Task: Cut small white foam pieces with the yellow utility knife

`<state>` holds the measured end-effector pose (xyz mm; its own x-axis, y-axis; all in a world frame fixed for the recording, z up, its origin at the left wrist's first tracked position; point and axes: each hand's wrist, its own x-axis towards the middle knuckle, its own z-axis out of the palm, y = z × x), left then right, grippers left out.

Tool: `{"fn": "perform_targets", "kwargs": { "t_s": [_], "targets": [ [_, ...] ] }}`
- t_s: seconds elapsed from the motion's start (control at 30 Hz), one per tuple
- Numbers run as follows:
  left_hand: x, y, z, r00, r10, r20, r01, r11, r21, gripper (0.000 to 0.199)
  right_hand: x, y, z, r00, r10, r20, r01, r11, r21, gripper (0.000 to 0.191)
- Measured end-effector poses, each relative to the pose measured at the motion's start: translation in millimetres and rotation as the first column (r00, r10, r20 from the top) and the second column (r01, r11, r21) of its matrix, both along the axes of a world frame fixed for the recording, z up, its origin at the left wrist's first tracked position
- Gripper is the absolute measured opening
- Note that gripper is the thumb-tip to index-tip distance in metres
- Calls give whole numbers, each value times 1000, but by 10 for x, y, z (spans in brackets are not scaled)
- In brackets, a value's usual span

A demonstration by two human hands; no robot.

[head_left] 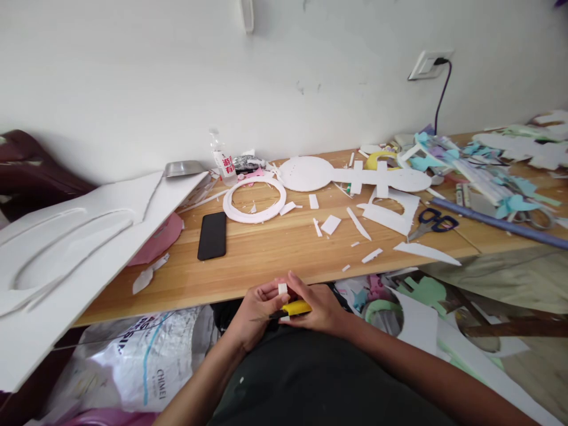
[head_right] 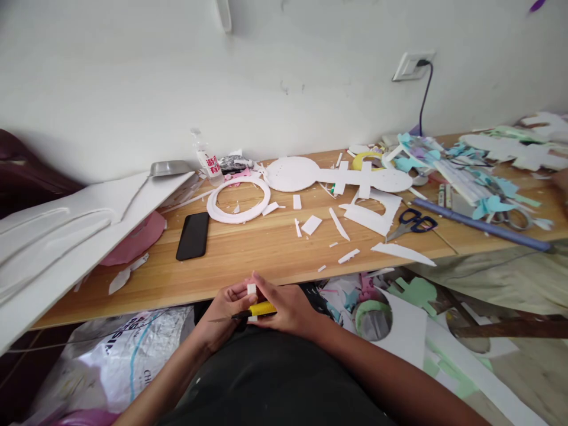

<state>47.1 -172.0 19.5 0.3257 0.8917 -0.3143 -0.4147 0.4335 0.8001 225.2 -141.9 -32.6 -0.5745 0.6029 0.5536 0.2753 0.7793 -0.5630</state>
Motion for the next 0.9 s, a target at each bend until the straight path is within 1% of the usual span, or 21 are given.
{"fn": "perform_targets", "kwargs": {
  "t_s": [0.17,0.3,0.4,0.53,0.63,0.7,0.77,0.83,0.9],
  "targets": [
    [19,8,9,1000,3,-11,-4,1000,-24,45,4,11,6,1000,-12,-7,12,999,32,106],
    [21,25,47,999,-3,-38,3,1000,16,43,24,32,15,999,19,-40,-17,999,49,103],
    [6,39,106,998,-33,-44,35,999,26,42,36,35,45,995,40,-86,-34,997,68,98],
    [-13,46,160,997,-57,-44,55,998,-35,45,36,26,64,992,-10,-127,9,1000,-7,99],
    [-9,60,150,999,-7,-45,4,997,-77,46,29,25,45,992,-24,-120,20,999,-31,101],
    [6,81,130,999,27,-40,-30,997,-68,44,26,28,27,995,-30,-100,27,999,-29,103],
    [25,105,111,998,45,-36,-47,997,-57,40,27,31,14,995,-35,-90,30,998,-55,104],
    [42,120,94,998,52,-41,-54,997,-56,37,34,31,12,995,-34,-89,26,996,-86,105],
    [48,116,79,997,49,-57,-52,998,-48,38,44,28,18,996,-30,-86,19,993,-117,105]
  ]
}}
